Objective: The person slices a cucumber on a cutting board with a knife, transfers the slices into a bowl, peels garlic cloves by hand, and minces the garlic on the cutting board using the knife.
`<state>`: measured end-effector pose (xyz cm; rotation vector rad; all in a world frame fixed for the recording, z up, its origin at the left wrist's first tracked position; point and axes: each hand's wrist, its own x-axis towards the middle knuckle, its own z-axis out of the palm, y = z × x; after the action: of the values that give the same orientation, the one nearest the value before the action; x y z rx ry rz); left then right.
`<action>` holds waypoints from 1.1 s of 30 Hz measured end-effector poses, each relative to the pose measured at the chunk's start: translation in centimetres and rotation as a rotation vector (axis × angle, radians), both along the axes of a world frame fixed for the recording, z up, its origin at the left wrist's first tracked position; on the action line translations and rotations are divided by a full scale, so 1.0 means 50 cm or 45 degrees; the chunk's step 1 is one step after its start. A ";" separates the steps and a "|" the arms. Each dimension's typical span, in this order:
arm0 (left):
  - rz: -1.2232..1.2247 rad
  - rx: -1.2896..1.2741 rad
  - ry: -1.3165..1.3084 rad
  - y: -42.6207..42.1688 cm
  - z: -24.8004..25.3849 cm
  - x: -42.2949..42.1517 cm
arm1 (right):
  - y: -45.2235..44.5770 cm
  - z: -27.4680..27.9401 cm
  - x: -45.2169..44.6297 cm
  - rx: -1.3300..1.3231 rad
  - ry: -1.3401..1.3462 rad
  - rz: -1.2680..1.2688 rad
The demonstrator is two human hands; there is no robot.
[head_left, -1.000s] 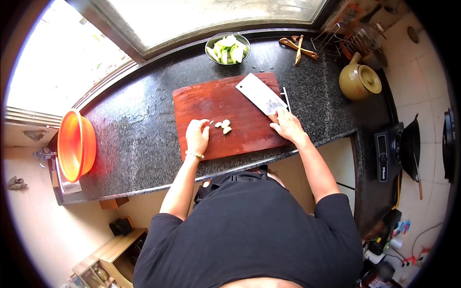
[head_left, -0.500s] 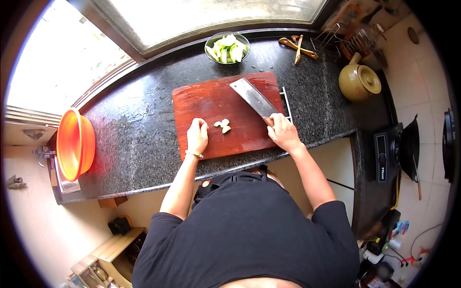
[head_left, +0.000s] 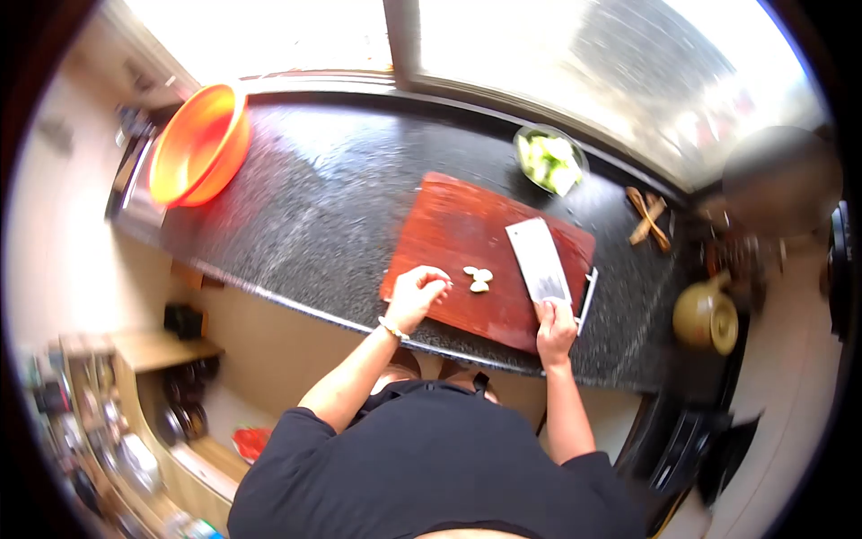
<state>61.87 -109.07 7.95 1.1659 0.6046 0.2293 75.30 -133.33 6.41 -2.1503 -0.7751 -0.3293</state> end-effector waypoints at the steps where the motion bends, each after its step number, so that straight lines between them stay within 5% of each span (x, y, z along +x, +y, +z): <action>1: -0.002 0.010 0.017 -0.003 0.015 -0.022 | 0.043 0.036 -0.021 0.087 0.216 0.104; 2: -0.009 0.025 0.033 -0.006 0.024 -0.046 | 0.073 0.058 -0.042 0.016 0.757 0.217; 4: 0.045 -0.087 0.029 -0.002 0.033 -0.092 | 0.170 0.086 -0.096 0.162 1.284 0.562; 6: 0.211 -0.142 -0.090 0.014 0.034 -0.144 | 0.268 0.047 -0.165 0.389 1.509 0.869; 14: 0.775 0.092 -0.160 0.215 0.012 -0.531 | 0.618 0.059 -0.507 0.084 1.473 1.368; 16: 0.880 0.169 -0.099 0.287 0.011 -0.658 | 0.722 0.049 -0.618 -0.237 1.562 1.355; 21: 1.268 0.255 0.025 0.401 -0.002 -1.015 | 0.953 0.022 -0.898 -0.269 2.610 1.410; 28: 1.961 0.219 0.098 0.406 -0.049 -1.340 | 1.280 -0.076 -1.193 -0.707 2.758 1.397; 33: 2.316 0.008 0.152 0.403 -0.105 -1.441 | 1.540 -0.169 -1.431 -0.920 2.509 1.323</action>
<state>-10.16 -88.92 2.69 0.3004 1.6294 1.6782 3.77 -56.33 -2.06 -1.1753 -0.5328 2.4005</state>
